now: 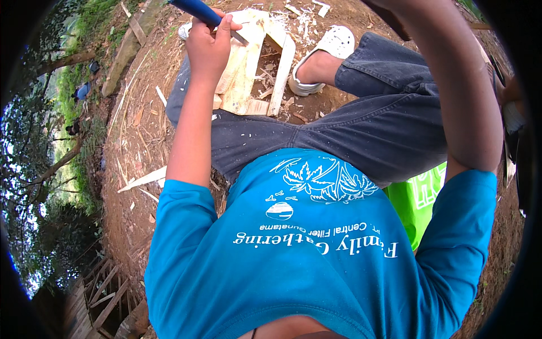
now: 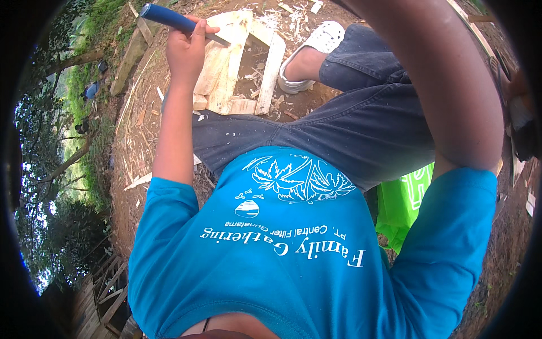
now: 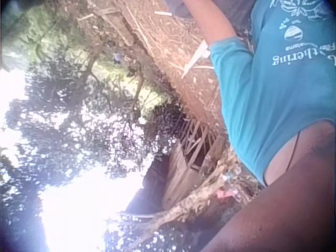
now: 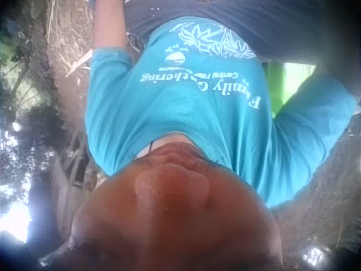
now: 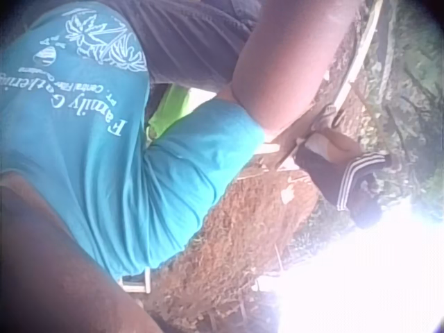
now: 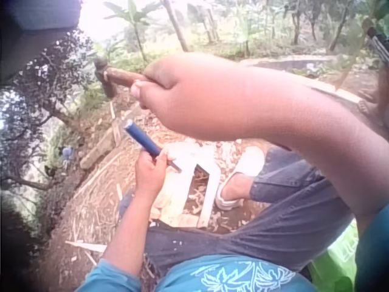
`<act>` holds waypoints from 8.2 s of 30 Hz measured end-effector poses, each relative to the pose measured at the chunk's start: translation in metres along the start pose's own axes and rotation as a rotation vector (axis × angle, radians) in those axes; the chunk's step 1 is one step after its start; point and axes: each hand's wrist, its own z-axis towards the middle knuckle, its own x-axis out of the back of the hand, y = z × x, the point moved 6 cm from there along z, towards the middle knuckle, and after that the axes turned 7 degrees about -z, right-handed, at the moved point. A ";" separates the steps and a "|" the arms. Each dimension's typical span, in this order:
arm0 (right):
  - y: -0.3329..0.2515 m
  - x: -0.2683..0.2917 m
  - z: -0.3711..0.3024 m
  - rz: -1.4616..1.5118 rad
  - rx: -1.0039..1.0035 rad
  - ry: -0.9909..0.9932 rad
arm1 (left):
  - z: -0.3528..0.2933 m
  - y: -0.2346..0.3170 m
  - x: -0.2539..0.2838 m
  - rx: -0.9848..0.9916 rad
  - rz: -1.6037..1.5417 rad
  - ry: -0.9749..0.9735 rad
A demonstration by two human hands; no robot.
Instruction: The person carves a wooden object using a chisel and a hammer, striking the chisel into the wood to remove material and then handling the detached wooden piece.
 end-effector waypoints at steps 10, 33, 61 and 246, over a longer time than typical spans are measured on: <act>0.026 -0.046 0.029 -0.107 0.302 0.138 | -0.006 -0.009 0.005 0.005 0.002 0.016; 0.019 -0.020 0.004 0.047 -0.054 -0.112 | -0.011 0.006 0.012 0.097 -0.137 0.029; 0.004 -0.028 0.011 -0.033 0.147 -0.005 | -0.021 0.010 0.017 -0.064 0.087 0.083; 0.001 -0.039 0.014 0.259 0.185 -0.107 | -0.034 0.005 0.017 -0.073 0.309 0.127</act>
